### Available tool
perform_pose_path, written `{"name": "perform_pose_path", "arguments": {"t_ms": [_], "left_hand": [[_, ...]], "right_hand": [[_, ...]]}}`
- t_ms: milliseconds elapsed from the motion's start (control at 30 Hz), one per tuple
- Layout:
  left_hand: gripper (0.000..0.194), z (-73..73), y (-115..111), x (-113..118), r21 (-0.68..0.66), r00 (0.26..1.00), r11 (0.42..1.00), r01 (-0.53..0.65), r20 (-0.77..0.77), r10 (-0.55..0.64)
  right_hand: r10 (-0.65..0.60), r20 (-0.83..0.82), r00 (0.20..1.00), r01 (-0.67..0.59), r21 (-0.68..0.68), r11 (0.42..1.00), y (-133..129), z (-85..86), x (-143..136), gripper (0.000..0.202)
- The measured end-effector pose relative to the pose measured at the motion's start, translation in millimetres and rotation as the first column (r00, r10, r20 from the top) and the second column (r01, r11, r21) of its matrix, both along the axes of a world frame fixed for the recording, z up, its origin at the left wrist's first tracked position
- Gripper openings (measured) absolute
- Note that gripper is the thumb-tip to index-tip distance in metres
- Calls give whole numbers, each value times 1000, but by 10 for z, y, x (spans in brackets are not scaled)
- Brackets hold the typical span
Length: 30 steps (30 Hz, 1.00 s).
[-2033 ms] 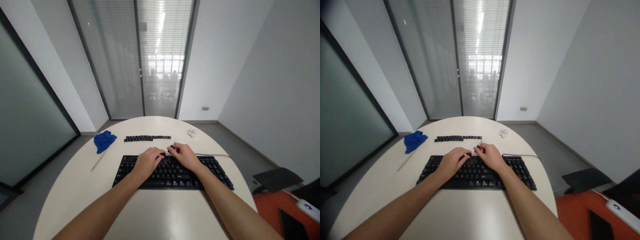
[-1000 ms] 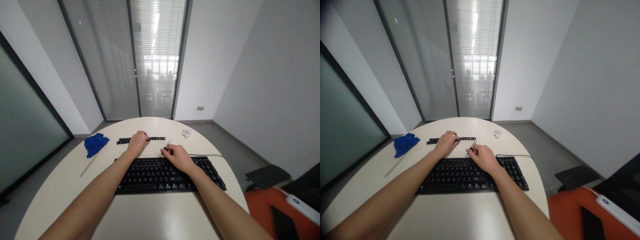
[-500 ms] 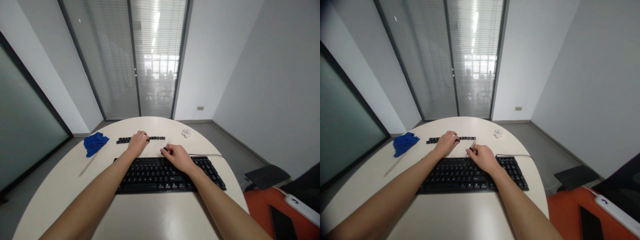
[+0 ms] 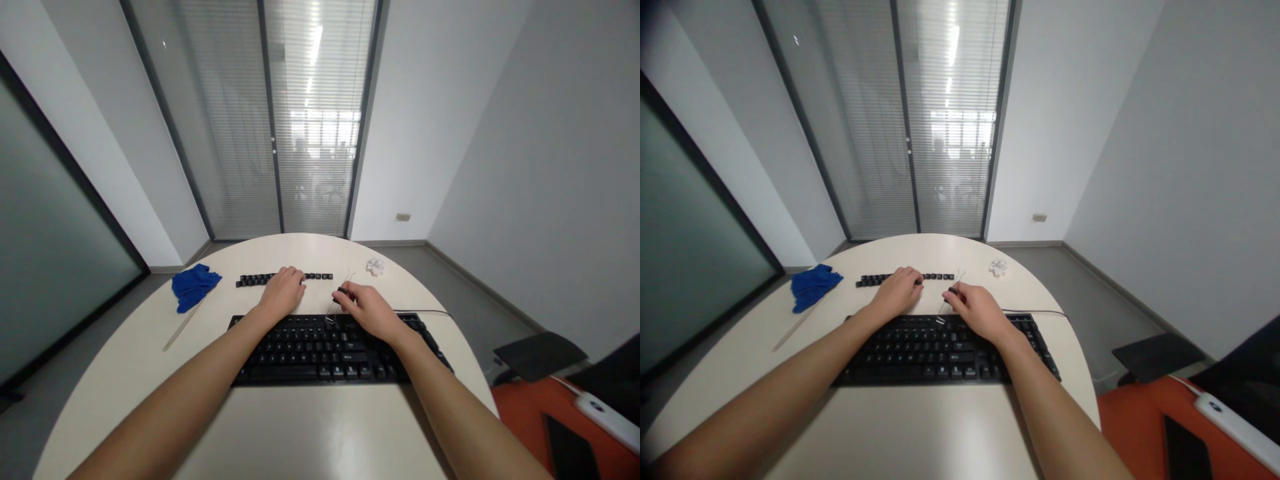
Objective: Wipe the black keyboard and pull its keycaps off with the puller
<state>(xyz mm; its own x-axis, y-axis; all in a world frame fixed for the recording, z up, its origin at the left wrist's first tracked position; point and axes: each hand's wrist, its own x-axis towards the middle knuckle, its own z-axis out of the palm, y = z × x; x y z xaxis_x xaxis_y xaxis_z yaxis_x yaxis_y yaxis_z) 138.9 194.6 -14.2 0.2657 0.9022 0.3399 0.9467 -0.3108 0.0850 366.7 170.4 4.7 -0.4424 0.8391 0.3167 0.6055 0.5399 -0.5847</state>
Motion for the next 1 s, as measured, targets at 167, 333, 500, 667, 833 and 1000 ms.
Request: {"name": "perform_pose_path", "arguments": {"t_ms": [167,333,500,667,833,1000], "left_hand": [[22,-100,-443,215,-157,981,987,-23,185,53],[25,-234,-633,175,-102,960,989,108,270,-77],[26,-267,-611,14,-86,966,989,119,239,-96],[25,-231,-670,-12,-96,977,994,59,209,-37],[21,-133,-784,29,-44,922,972,231,328,-204],[17,-125,-797,14,-78,878,941,331,390,-277]], "right_hand": [[58,42,997,-58,1,998,5,12,34,31],[115,71,991,-115,0,993,-44,14,-17,31],[151,143,978,-156,22,988,-131,0,-143,28],[137,161,977,-150,70,986,-185,-29,-256,28],[67,66,996,-66,-28,997,-130,-72,-249,35],[96,-4,995,-96,-75,993,-100,-98,-250,35]]}}
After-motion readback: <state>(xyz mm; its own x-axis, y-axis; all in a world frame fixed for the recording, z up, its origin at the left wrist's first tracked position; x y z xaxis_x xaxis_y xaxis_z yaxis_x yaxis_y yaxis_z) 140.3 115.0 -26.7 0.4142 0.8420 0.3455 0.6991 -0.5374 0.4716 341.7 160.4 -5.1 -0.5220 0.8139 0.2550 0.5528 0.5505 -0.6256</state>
